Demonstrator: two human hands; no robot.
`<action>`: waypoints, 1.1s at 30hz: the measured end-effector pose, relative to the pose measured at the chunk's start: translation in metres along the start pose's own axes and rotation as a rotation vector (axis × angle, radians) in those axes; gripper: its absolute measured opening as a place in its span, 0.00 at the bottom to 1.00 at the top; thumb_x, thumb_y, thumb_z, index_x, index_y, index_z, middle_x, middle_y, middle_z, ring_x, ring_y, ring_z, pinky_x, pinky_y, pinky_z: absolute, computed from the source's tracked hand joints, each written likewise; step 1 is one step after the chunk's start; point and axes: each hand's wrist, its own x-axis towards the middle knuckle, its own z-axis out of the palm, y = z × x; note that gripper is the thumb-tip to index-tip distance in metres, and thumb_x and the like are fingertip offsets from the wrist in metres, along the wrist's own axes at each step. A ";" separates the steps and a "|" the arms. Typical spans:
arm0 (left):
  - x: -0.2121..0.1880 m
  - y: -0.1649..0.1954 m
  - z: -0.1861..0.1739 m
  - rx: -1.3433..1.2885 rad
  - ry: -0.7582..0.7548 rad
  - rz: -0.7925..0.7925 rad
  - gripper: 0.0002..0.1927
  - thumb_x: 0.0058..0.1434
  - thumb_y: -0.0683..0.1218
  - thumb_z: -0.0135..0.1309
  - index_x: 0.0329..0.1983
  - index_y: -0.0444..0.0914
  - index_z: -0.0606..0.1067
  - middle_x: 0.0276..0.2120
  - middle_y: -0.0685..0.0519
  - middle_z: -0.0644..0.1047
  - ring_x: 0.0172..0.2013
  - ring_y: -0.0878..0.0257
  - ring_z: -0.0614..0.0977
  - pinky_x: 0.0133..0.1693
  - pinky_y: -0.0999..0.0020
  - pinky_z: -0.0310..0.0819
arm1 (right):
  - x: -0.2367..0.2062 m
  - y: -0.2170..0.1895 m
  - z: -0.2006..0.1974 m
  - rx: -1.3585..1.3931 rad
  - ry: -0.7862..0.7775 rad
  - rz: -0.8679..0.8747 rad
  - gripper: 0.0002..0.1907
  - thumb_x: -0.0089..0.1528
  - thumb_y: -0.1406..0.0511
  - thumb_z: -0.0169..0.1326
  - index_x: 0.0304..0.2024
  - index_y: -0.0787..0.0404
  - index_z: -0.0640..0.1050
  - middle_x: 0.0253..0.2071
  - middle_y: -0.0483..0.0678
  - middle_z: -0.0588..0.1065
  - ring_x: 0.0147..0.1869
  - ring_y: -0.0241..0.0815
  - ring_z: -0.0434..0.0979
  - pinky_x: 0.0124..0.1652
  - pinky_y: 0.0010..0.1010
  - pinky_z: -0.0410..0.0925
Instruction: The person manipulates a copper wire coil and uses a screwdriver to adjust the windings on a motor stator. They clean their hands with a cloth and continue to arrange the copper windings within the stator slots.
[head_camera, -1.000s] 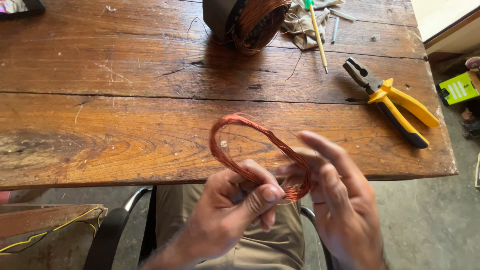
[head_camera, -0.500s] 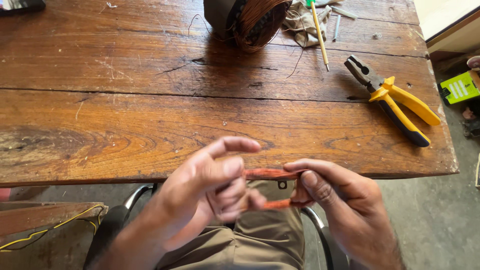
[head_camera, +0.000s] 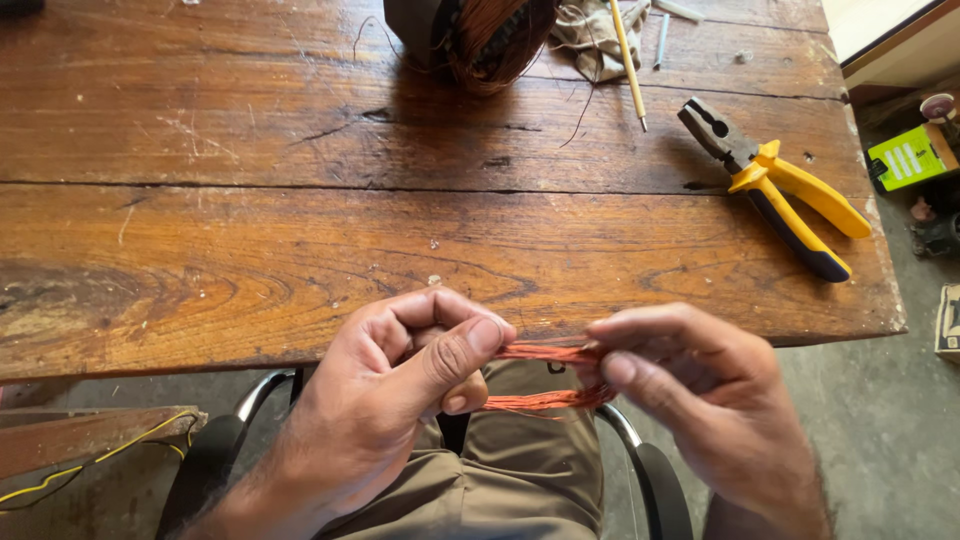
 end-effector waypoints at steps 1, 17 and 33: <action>0.000 -0.001 -0.001 -0.024 -0.003 0.014 0.13 0.66 0.45 0.58 0.44 0.28 0.78 0.31 0.54 0.80 0.29 0.71 0.74 0.33 0.75 0.69 | 0.000 -0.001 0.000 0.022 0.013 -0.005 0.17 0.65 0.73 0.55 0.56 0.73 0.76 0.45 0.58 0.82 0.50 0.44 0.83 0.50 0.36 0.77; -0.005 -0.006 -0.001 0.275 -0.196 0.041 0.18 0.74 0.50 0.50 0.57 0.32 0.79 0.26 0.56 0.78 0.25 0.73 0.75 0.31 0.77 0.74 | -0.007 0.020 0.016 0.544 -0.033 -0.132 0.19 0.78 0.68 0.45 0.62 0.80 0.71 0.36 0.50 0.72 0.45 0.43 0.74 0.52 0.38 0.71; 0.013 0.007 0.008 0.312 -0.371 -0.288 0.21 0.77 0.55 0.43 0.49 0.35 0.78 0.25 0.64 0.64 0.26 0.74 0.63 0.27 0.78 0.60 | 0.009 0.001 0.012 0.043 -0.089 -0.071 0.17 0.72 0.68 0.49 0.56 0.76 0.78 0.36 0.50 0.78 0.41 0.36 0.76 0.43 0.27 0.72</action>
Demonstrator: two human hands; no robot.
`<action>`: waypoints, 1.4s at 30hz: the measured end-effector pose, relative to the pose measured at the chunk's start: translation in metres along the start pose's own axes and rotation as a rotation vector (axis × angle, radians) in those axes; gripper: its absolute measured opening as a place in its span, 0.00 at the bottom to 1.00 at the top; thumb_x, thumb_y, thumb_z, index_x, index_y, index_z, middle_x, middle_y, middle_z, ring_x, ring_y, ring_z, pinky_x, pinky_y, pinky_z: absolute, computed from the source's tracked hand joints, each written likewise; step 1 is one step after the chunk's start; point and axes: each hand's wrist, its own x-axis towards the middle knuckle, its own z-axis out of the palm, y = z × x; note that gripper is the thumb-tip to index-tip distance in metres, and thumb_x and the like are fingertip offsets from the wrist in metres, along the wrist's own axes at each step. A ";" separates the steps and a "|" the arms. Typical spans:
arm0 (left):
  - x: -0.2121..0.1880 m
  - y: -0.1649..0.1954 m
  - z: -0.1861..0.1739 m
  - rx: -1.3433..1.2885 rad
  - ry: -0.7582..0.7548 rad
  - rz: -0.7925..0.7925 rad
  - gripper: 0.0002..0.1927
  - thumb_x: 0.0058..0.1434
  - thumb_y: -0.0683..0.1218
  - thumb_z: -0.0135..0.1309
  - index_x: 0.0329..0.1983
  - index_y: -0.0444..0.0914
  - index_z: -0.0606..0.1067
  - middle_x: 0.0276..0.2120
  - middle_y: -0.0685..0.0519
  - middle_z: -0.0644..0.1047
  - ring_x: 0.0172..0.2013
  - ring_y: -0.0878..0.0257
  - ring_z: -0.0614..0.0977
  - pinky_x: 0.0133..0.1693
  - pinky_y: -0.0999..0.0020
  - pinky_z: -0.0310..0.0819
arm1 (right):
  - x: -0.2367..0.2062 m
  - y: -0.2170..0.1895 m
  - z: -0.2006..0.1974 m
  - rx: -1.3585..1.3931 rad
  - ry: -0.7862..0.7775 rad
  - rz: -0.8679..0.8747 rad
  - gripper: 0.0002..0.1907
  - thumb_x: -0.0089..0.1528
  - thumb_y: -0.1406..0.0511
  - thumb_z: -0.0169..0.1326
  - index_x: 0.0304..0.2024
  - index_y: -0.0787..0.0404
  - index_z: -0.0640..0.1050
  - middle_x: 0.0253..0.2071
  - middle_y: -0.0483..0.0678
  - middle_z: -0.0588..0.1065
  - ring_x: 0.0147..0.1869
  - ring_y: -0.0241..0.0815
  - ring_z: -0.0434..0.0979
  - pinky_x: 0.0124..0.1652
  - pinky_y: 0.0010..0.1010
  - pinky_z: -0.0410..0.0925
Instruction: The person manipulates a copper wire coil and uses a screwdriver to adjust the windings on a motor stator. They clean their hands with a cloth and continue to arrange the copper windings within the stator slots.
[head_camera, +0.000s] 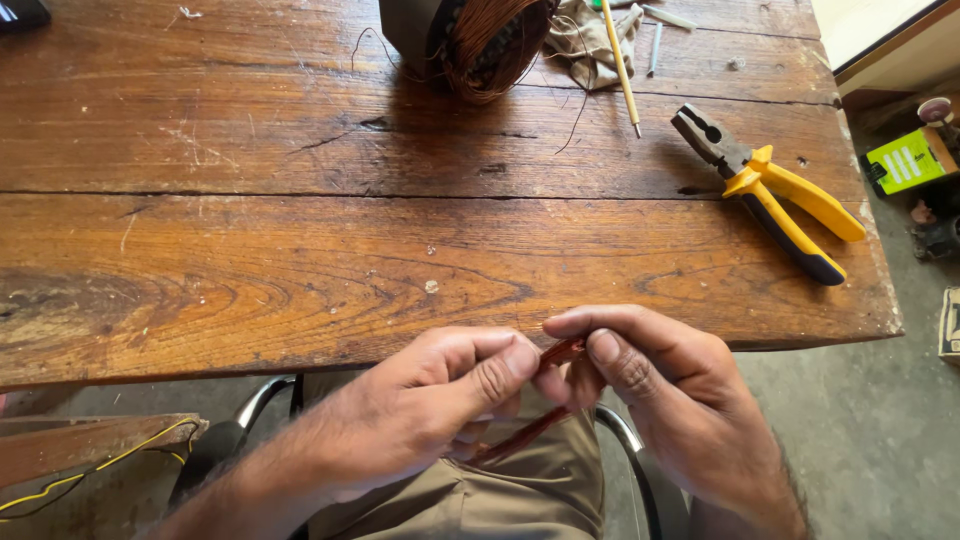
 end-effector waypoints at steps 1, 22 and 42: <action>0.001 -0.001 0.001 0.038 0.035 0.027 0.20 0.77 0.55 0.43 0.48 0.35 0.77 0.27 0.63 0.67 0.27 0.74 0.65 0.29 0.78 0.62 | 0.001 -0.001 0.000 -0.019 0.021 0.003 0.17 0.72 0.68 0.49 0.56 0.75 0.78 0.37 0.51 0.79 0.41 0.37 0.77 0.43 0.28 0.73; 0.010 -0.030 0.019 -0.029 0.462 0.350 0.15 0.75 0.52 0.45 0.43 0.36 0.74 0.23 0.63 0.64 0.23 0.74 0.62 0.25 0.77 0.56 | -0.001 0.030 0.029 0.324 0.195 -0.135 0.23 0.72 0.63 0.45 0.63 0.74 0.70 0.52 0.59 0.79 0.57 0.47 0.80 0.60 0.38 0.71; 0.013 -0.005 0.013 -0.466 0.147 0.165 0.18 0.75 0.57 0.38 0.48 0.37 0.67 0.30 0.58 0.67 0.30 0.70 0.69 0.36 0.67 0.72 | -0.008 0.006 0.034 -0.351 0.230 0.017 0.17 0.68 0.65 0.51 0.56 0.68 0.79 0.35 0.45 0.78 0.35 0.30 0.75 0.34 0.21 0.71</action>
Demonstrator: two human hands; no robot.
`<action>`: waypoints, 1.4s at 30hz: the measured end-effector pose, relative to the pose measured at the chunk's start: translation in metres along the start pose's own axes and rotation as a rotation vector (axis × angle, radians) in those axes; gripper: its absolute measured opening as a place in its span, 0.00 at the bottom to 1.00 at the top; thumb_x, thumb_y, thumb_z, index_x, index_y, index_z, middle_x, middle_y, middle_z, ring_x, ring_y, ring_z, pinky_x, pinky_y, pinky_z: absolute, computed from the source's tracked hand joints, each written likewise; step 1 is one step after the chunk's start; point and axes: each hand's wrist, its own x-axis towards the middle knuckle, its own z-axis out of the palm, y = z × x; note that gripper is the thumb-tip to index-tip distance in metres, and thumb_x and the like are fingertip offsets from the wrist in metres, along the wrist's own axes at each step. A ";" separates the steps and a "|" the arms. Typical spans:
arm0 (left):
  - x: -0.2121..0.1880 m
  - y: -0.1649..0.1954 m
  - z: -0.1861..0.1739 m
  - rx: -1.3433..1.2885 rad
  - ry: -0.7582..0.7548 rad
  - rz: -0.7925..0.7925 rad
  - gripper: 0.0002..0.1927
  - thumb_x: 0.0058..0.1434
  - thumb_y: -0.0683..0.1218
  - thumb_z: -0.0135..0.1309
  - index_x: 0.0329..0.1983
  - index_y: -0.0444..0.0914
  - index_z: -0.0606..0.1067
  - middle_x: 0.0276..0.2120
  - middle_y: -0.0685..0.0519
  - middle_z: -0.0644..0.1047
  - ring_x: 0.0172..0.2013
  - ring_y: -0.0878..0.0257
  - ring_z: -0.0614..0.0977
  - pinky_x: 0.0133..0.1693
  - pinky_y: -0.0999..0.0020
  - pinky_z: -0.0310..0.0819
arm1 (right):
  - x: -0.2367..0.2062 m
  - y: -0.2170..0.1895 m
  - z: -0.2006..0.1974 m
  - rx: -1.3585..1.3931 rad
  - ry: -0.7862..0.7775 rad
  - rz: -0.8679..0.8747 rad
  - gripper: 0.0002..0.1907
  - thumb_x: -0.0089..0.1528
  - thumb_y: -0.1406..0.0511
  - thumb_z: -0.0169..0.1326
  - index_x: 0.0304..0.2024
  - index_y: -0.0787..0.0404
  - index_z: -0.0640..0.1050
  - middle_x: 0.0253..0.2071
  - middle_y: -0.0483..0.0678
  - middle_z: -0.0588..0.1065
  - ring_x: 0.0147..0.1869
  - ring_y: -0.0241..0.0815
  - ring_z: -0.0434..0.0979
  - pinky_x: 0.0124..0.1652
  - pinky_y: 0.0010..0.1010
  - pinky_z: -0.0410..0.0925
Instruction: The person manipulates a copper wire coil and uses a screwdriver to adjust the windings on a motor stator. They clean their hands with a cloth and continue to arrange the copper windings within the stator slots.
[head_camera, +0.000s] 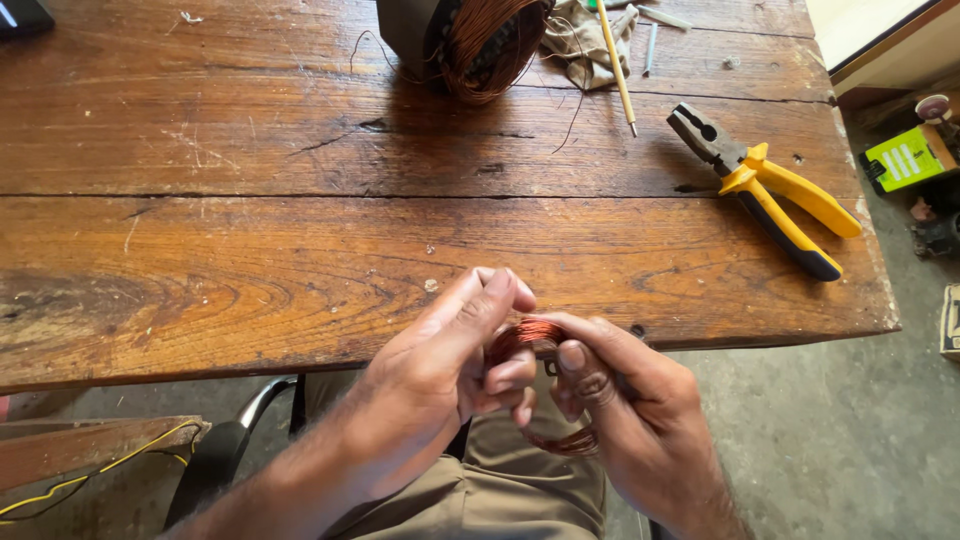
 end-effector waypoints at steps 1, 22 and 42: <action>0.001 -0.001 0.000 0.027 0.047 0.016 0.17 0.74 0.56 0.40 0.48 0.38 0.68 0.28 0.59 0.67 0.27 0.71 0.67 0.33 0.69 0.70 | 0.000 0.000 0.001 0.007 -0.004 -0.002 0.17 0.68 0.66 0.52 0.56 0.68 0.79 0.35 0.46 0.79 0.35 0.30 0.75 0.35 0.21 0.71; -0.005 -0.005 0.000 0.383 0.215 0.347 0.15 0.74 0.51 0.48 0.42 0.34 0.76 0.19 0.62 0.68 0.19 0.75 0.64 0.20 0.76 0.56 | 0.010 0.011 -0.005 0.042 0.048 -0.127 0.13 0.68 0.73 0.50 0.51 0.72 0.81 0.35 0.48 0.75 0.41 0.36 0.75 0.44 0.23 0.69; 0.002 -0.008 0.005 0.119 0.261 0.427 0.18 0.73 0.52 0.48 0.42 0.31 0.74 0.16 0.60 0.64 0.18 0.72 0.61 0.23 0.72 0.57 | -0.001 0.004 -0.004 0.010 -0.143 -0.251 0.20 0.62 0.76 0.55 0.58 0.73 0.75 0.62 0.59 0.67 0.66 0.43 0.70 0.62 0.32 0.66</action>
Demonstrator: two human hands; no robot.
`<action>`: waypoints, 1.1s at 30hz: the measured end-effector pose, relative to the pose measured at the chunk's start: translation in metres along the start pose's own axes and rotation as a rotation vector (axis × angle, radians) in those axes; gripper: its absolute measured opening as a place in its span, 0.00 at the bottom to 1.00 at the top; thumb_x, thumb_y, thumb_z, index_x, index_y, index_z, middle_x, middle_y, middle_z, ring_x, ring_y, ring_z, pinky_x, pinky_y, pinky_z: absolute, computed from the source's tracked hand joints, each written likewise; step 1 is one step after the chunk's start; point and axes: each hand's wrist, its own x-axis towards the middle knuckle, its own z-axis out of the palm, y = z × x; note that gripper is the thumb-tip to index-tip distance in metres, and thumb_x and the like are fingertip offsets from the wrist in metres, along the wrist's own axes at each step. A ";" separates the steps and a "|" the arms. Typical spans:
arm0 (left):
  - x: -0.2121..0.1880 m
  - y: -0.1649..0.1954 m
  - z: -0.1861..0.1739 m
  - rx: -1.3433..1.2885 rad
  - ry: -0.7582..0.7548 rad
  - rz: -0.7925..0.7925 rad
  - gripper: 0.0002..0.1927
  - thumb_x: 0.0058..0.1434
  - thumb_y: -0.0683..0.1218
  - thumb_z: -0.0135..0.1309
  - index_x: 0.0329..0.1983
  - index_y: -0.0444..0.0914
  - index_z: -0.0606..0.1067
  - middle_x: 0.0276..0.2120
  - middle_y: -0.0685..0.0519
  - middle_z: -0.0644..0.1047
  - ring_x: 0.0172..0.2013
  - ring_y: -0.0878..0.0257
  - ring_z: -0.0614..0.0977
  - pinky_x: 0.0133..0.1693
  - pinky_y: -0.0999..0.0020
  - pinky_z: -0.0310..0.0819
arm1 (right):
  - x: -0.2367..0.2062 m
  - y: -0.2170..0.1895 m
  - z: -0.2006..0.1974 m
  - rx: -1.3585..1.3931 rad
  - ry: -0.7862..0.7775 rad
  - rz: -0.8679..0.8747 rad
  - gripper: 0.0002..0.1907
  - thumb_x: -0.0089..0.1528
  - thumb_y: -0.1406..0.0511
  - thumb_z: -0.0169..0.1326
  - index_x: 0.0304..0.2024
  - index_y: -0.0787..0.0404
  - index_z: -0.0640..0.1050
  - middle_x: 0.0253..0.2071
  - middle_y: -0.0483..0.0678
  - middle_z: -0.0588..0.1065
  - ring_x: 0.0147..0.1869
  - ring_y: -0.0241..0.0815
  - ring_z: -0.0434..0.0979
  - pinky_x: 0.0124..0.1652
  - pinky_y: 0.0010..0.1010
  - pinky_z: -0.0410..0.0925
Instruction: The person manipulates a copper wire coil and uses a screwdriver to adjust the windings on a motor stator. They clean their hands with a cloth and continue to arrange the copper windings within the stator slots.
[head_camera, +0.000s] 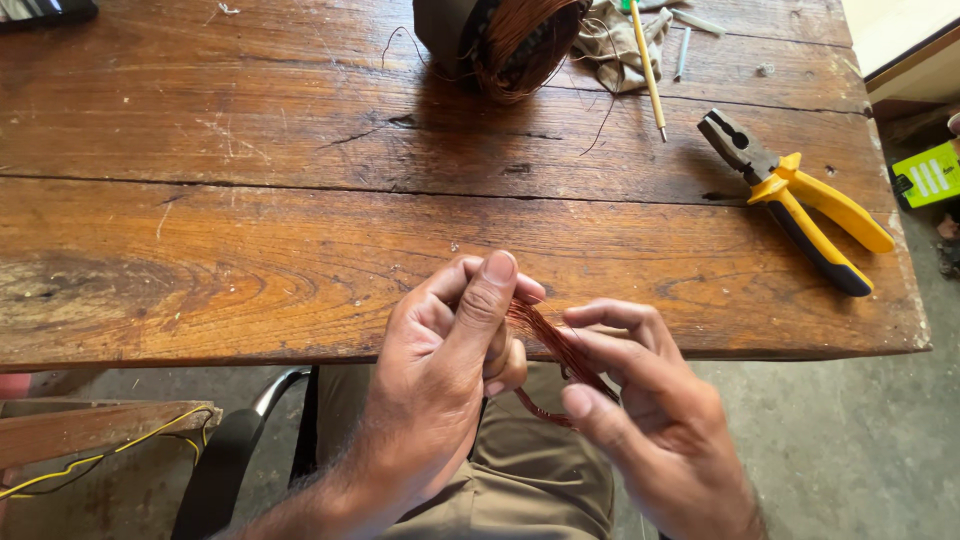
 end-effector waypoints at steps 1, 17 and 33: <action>0.000 0.000 0.000 0.005 -0.001 0.004 0.18 0.74 0.52 0.48 0.42 0.31 0.74 0.16 0.60 0.64 0.18 0.72 0.61 0.24 0.72 0.57 | -0.001 0.000 0.002 0.071 0.019 0.062 0.23 0.62 0.76 0.54 0.61 0.73 0.73 0.62 0.59 0.69 0.65 0.43 0.72 0.60 0.31 0.68; -0.003 0.004 0.005 0.247 -0.028 0.028 0.20 0.72 0.55 0.49 0.42 0.32 0.76 0.18 0.60 0.70 0.18 0.74 0.67 0.22 0.77 0.62 | 0.003 0.002 0.004 0.117 0.174 0.007 0.11 0.69 0.74 0.51 0.53 0.71 0.77 0.53 0.55 0.75 0.59 0.42 0.77 0.58 0.30 0.72; -0.004 0.017 0.006 0.309 -0.095 0.059 0.21 0.69 0.57 0.54 0.39 0.34 0.81 0.26 0.58 0.77 0.25 0.75 0.72 0.27 0.80 0.67 | 0.011 0.012 -0.017 0.167 0.101 0.236 0.13 0.64 0.74 0.57 0.51 0.72 0.82 0.45 0.56 0.84 0.44 0.42 0.82 0.38 0.31 0.73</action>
